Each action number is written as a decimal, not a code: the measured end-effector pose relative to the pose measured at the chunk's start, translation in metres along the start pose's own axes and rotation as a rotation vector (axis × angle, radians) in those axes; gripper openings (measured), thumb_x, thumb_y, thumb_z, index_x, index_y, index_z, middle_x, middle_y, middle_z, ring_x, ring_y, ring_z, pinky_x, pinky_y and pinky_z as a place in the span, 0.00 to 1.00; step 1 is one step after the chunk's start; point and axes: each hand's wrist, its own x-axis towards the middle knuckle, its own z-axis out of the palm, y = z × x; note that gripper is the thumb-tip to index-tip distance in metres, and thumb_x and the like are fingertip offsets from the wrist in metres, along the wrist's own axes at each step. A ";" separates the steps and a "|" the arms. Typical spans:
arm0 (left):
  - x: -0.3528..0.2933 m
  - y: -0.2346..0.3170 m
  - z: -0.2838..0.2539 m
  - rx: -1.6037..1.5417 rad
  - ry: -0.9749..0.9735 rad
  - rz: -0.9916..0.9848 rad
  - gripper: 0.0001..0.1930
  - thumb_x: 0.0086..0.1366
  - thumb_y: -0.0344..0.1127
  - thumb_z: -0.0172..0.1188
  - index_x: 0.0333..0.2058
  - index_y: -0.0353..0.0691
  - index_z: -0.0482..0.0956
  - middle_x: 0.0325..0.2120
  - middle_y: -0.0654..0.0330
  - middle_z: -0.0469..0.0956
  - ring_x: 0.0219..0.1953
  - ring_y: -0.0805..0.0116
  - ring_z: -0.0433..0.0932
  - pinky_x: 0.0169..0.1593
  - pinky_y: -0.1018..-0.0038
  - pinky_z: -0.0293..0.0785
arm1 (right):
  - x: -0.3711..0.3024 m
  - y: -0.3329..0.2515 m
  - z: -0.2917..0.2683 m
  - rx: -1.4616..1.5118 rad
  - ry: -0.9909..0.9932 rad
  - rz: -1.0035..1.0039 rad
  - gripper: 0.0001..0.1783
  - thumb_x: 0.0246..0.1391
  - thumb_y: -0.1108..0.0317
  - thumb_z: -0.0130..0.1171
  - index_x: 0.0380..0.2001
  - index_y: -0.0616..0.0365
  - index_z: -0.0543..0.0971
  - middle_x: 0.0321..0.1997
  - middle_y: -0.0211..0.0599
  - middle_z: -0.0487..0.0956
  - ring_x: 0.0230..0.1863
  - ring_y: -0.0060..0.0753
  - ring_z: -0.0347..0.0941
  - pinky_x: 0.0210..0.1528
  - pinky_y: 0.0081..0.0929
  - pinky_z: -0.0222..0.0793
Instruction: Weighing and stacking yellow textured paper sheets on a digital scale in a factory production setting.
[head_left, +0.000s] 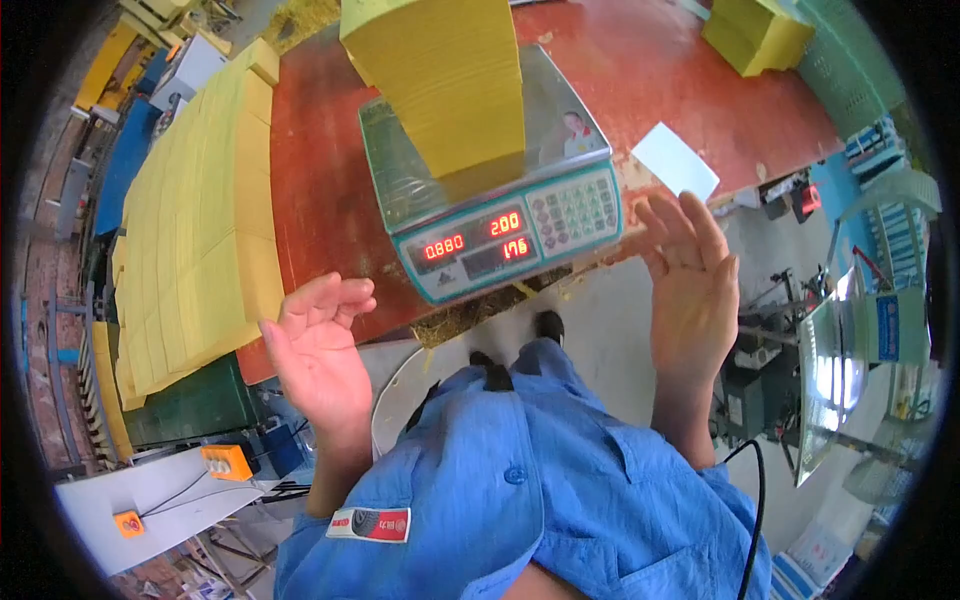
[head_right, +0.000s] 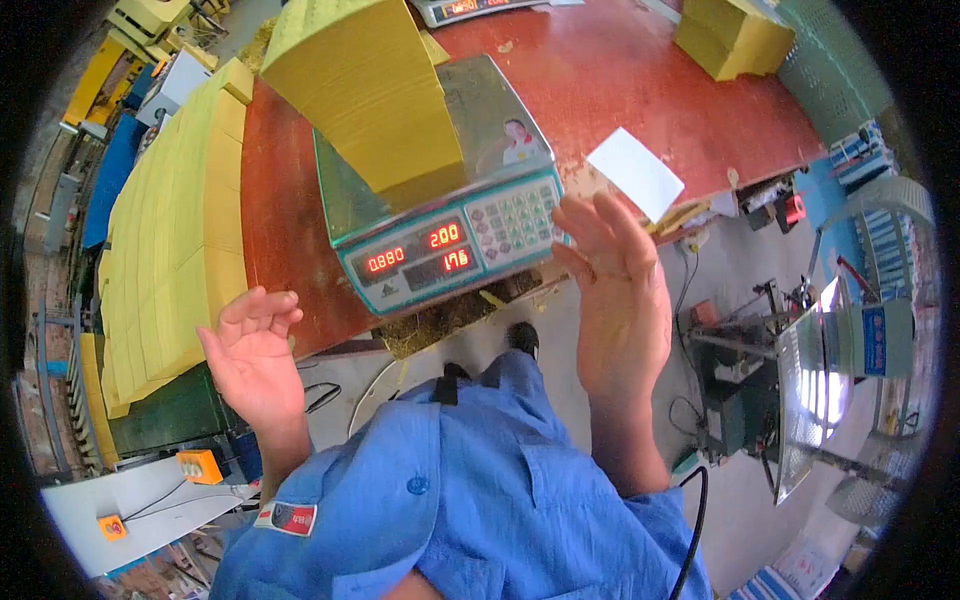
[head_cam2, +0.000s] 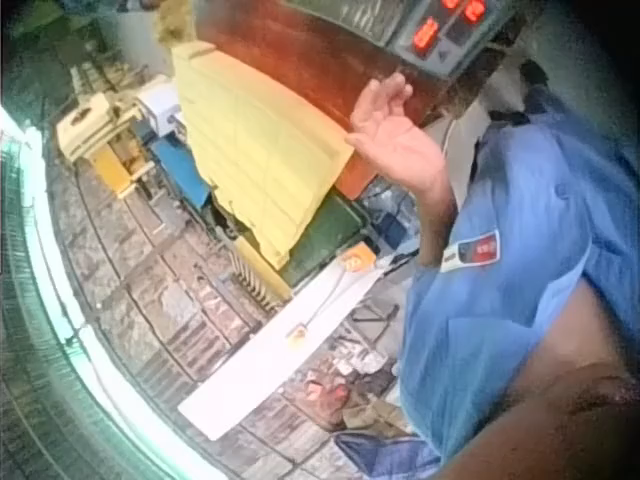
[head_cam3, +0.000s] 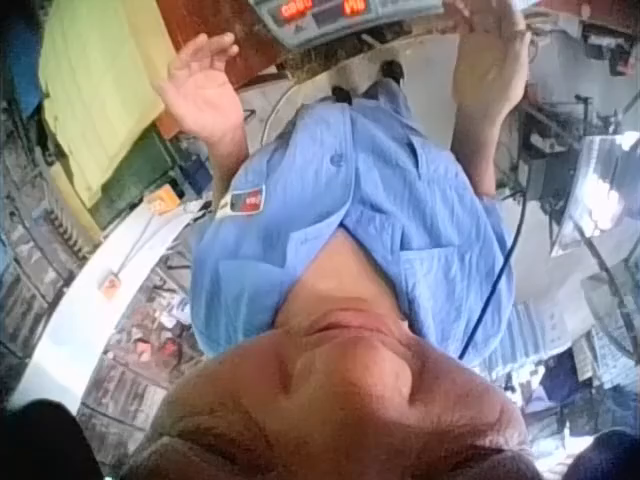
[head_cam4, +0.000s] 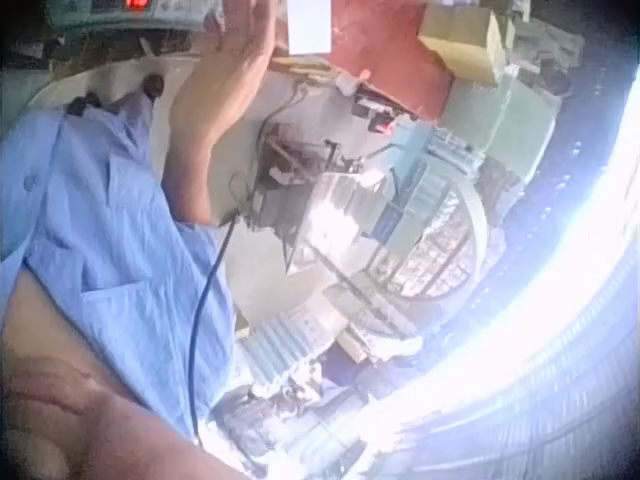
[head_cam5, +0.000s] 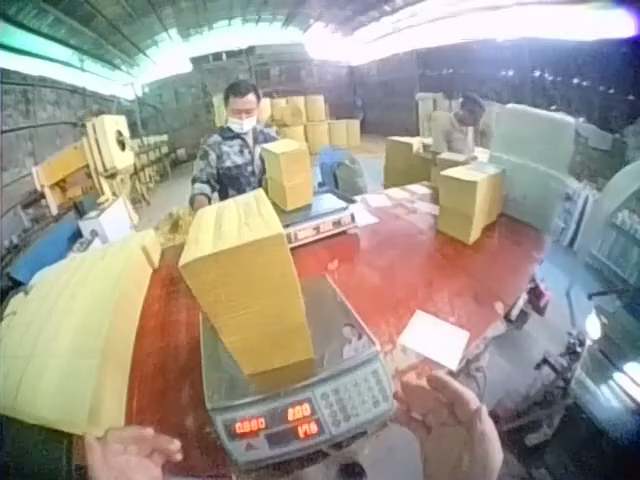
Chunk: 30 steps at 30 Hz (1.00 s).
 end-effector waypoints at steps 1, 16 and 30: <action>0.001 -0.003 0.000 -0.016 0.000 -0.015 0.34 0.72 0.59 0.30 0.46 0.30 0.74 0.39 0.45 0.80 0.43 0.55 0.78 0.48 0.62 0.72 | 0.002 0.004 0.000 0.017 0.036 0.029 0.33 0.64 0.47 0.40 0.61 0.64 0.64 0.63 0.50 0.68 0.64 0.48 0.64 0.61 0.44 0.58; 0.124 -0.019 0.008 0.249 0.114 0.033 0.20 0.72 0.42 0.41 0.43 0.30 0.76 0.36 0.51 0.80 0.41 0.63 0.79 0.44 0.69 0.74 | 0.079 0.053 0.059 0.020 -0.665 0.459 0.42 0.57 0.37 0.50 0.50 0.73 0.73 0.50 0.55 0.77 0.53 0.44 0.73 0.58 0.41 0.63; 0.436 -0.192 -0.040 1.189 -0.388 0.437 0.16 0.52 0.36 0.65 0.39 0.38 0.80 0.39 0.53 0.78 0.45 0.52 0.77 0.49 0.62 0.74 | 0.064 0.068 0.110 0.016 -0.296 0.271 0.34 0.57 0.45 0.56 0.43 0.74 0.75 0.33 0.63 0.79 0.35 0.57 0.79 0.41 0.48 0.76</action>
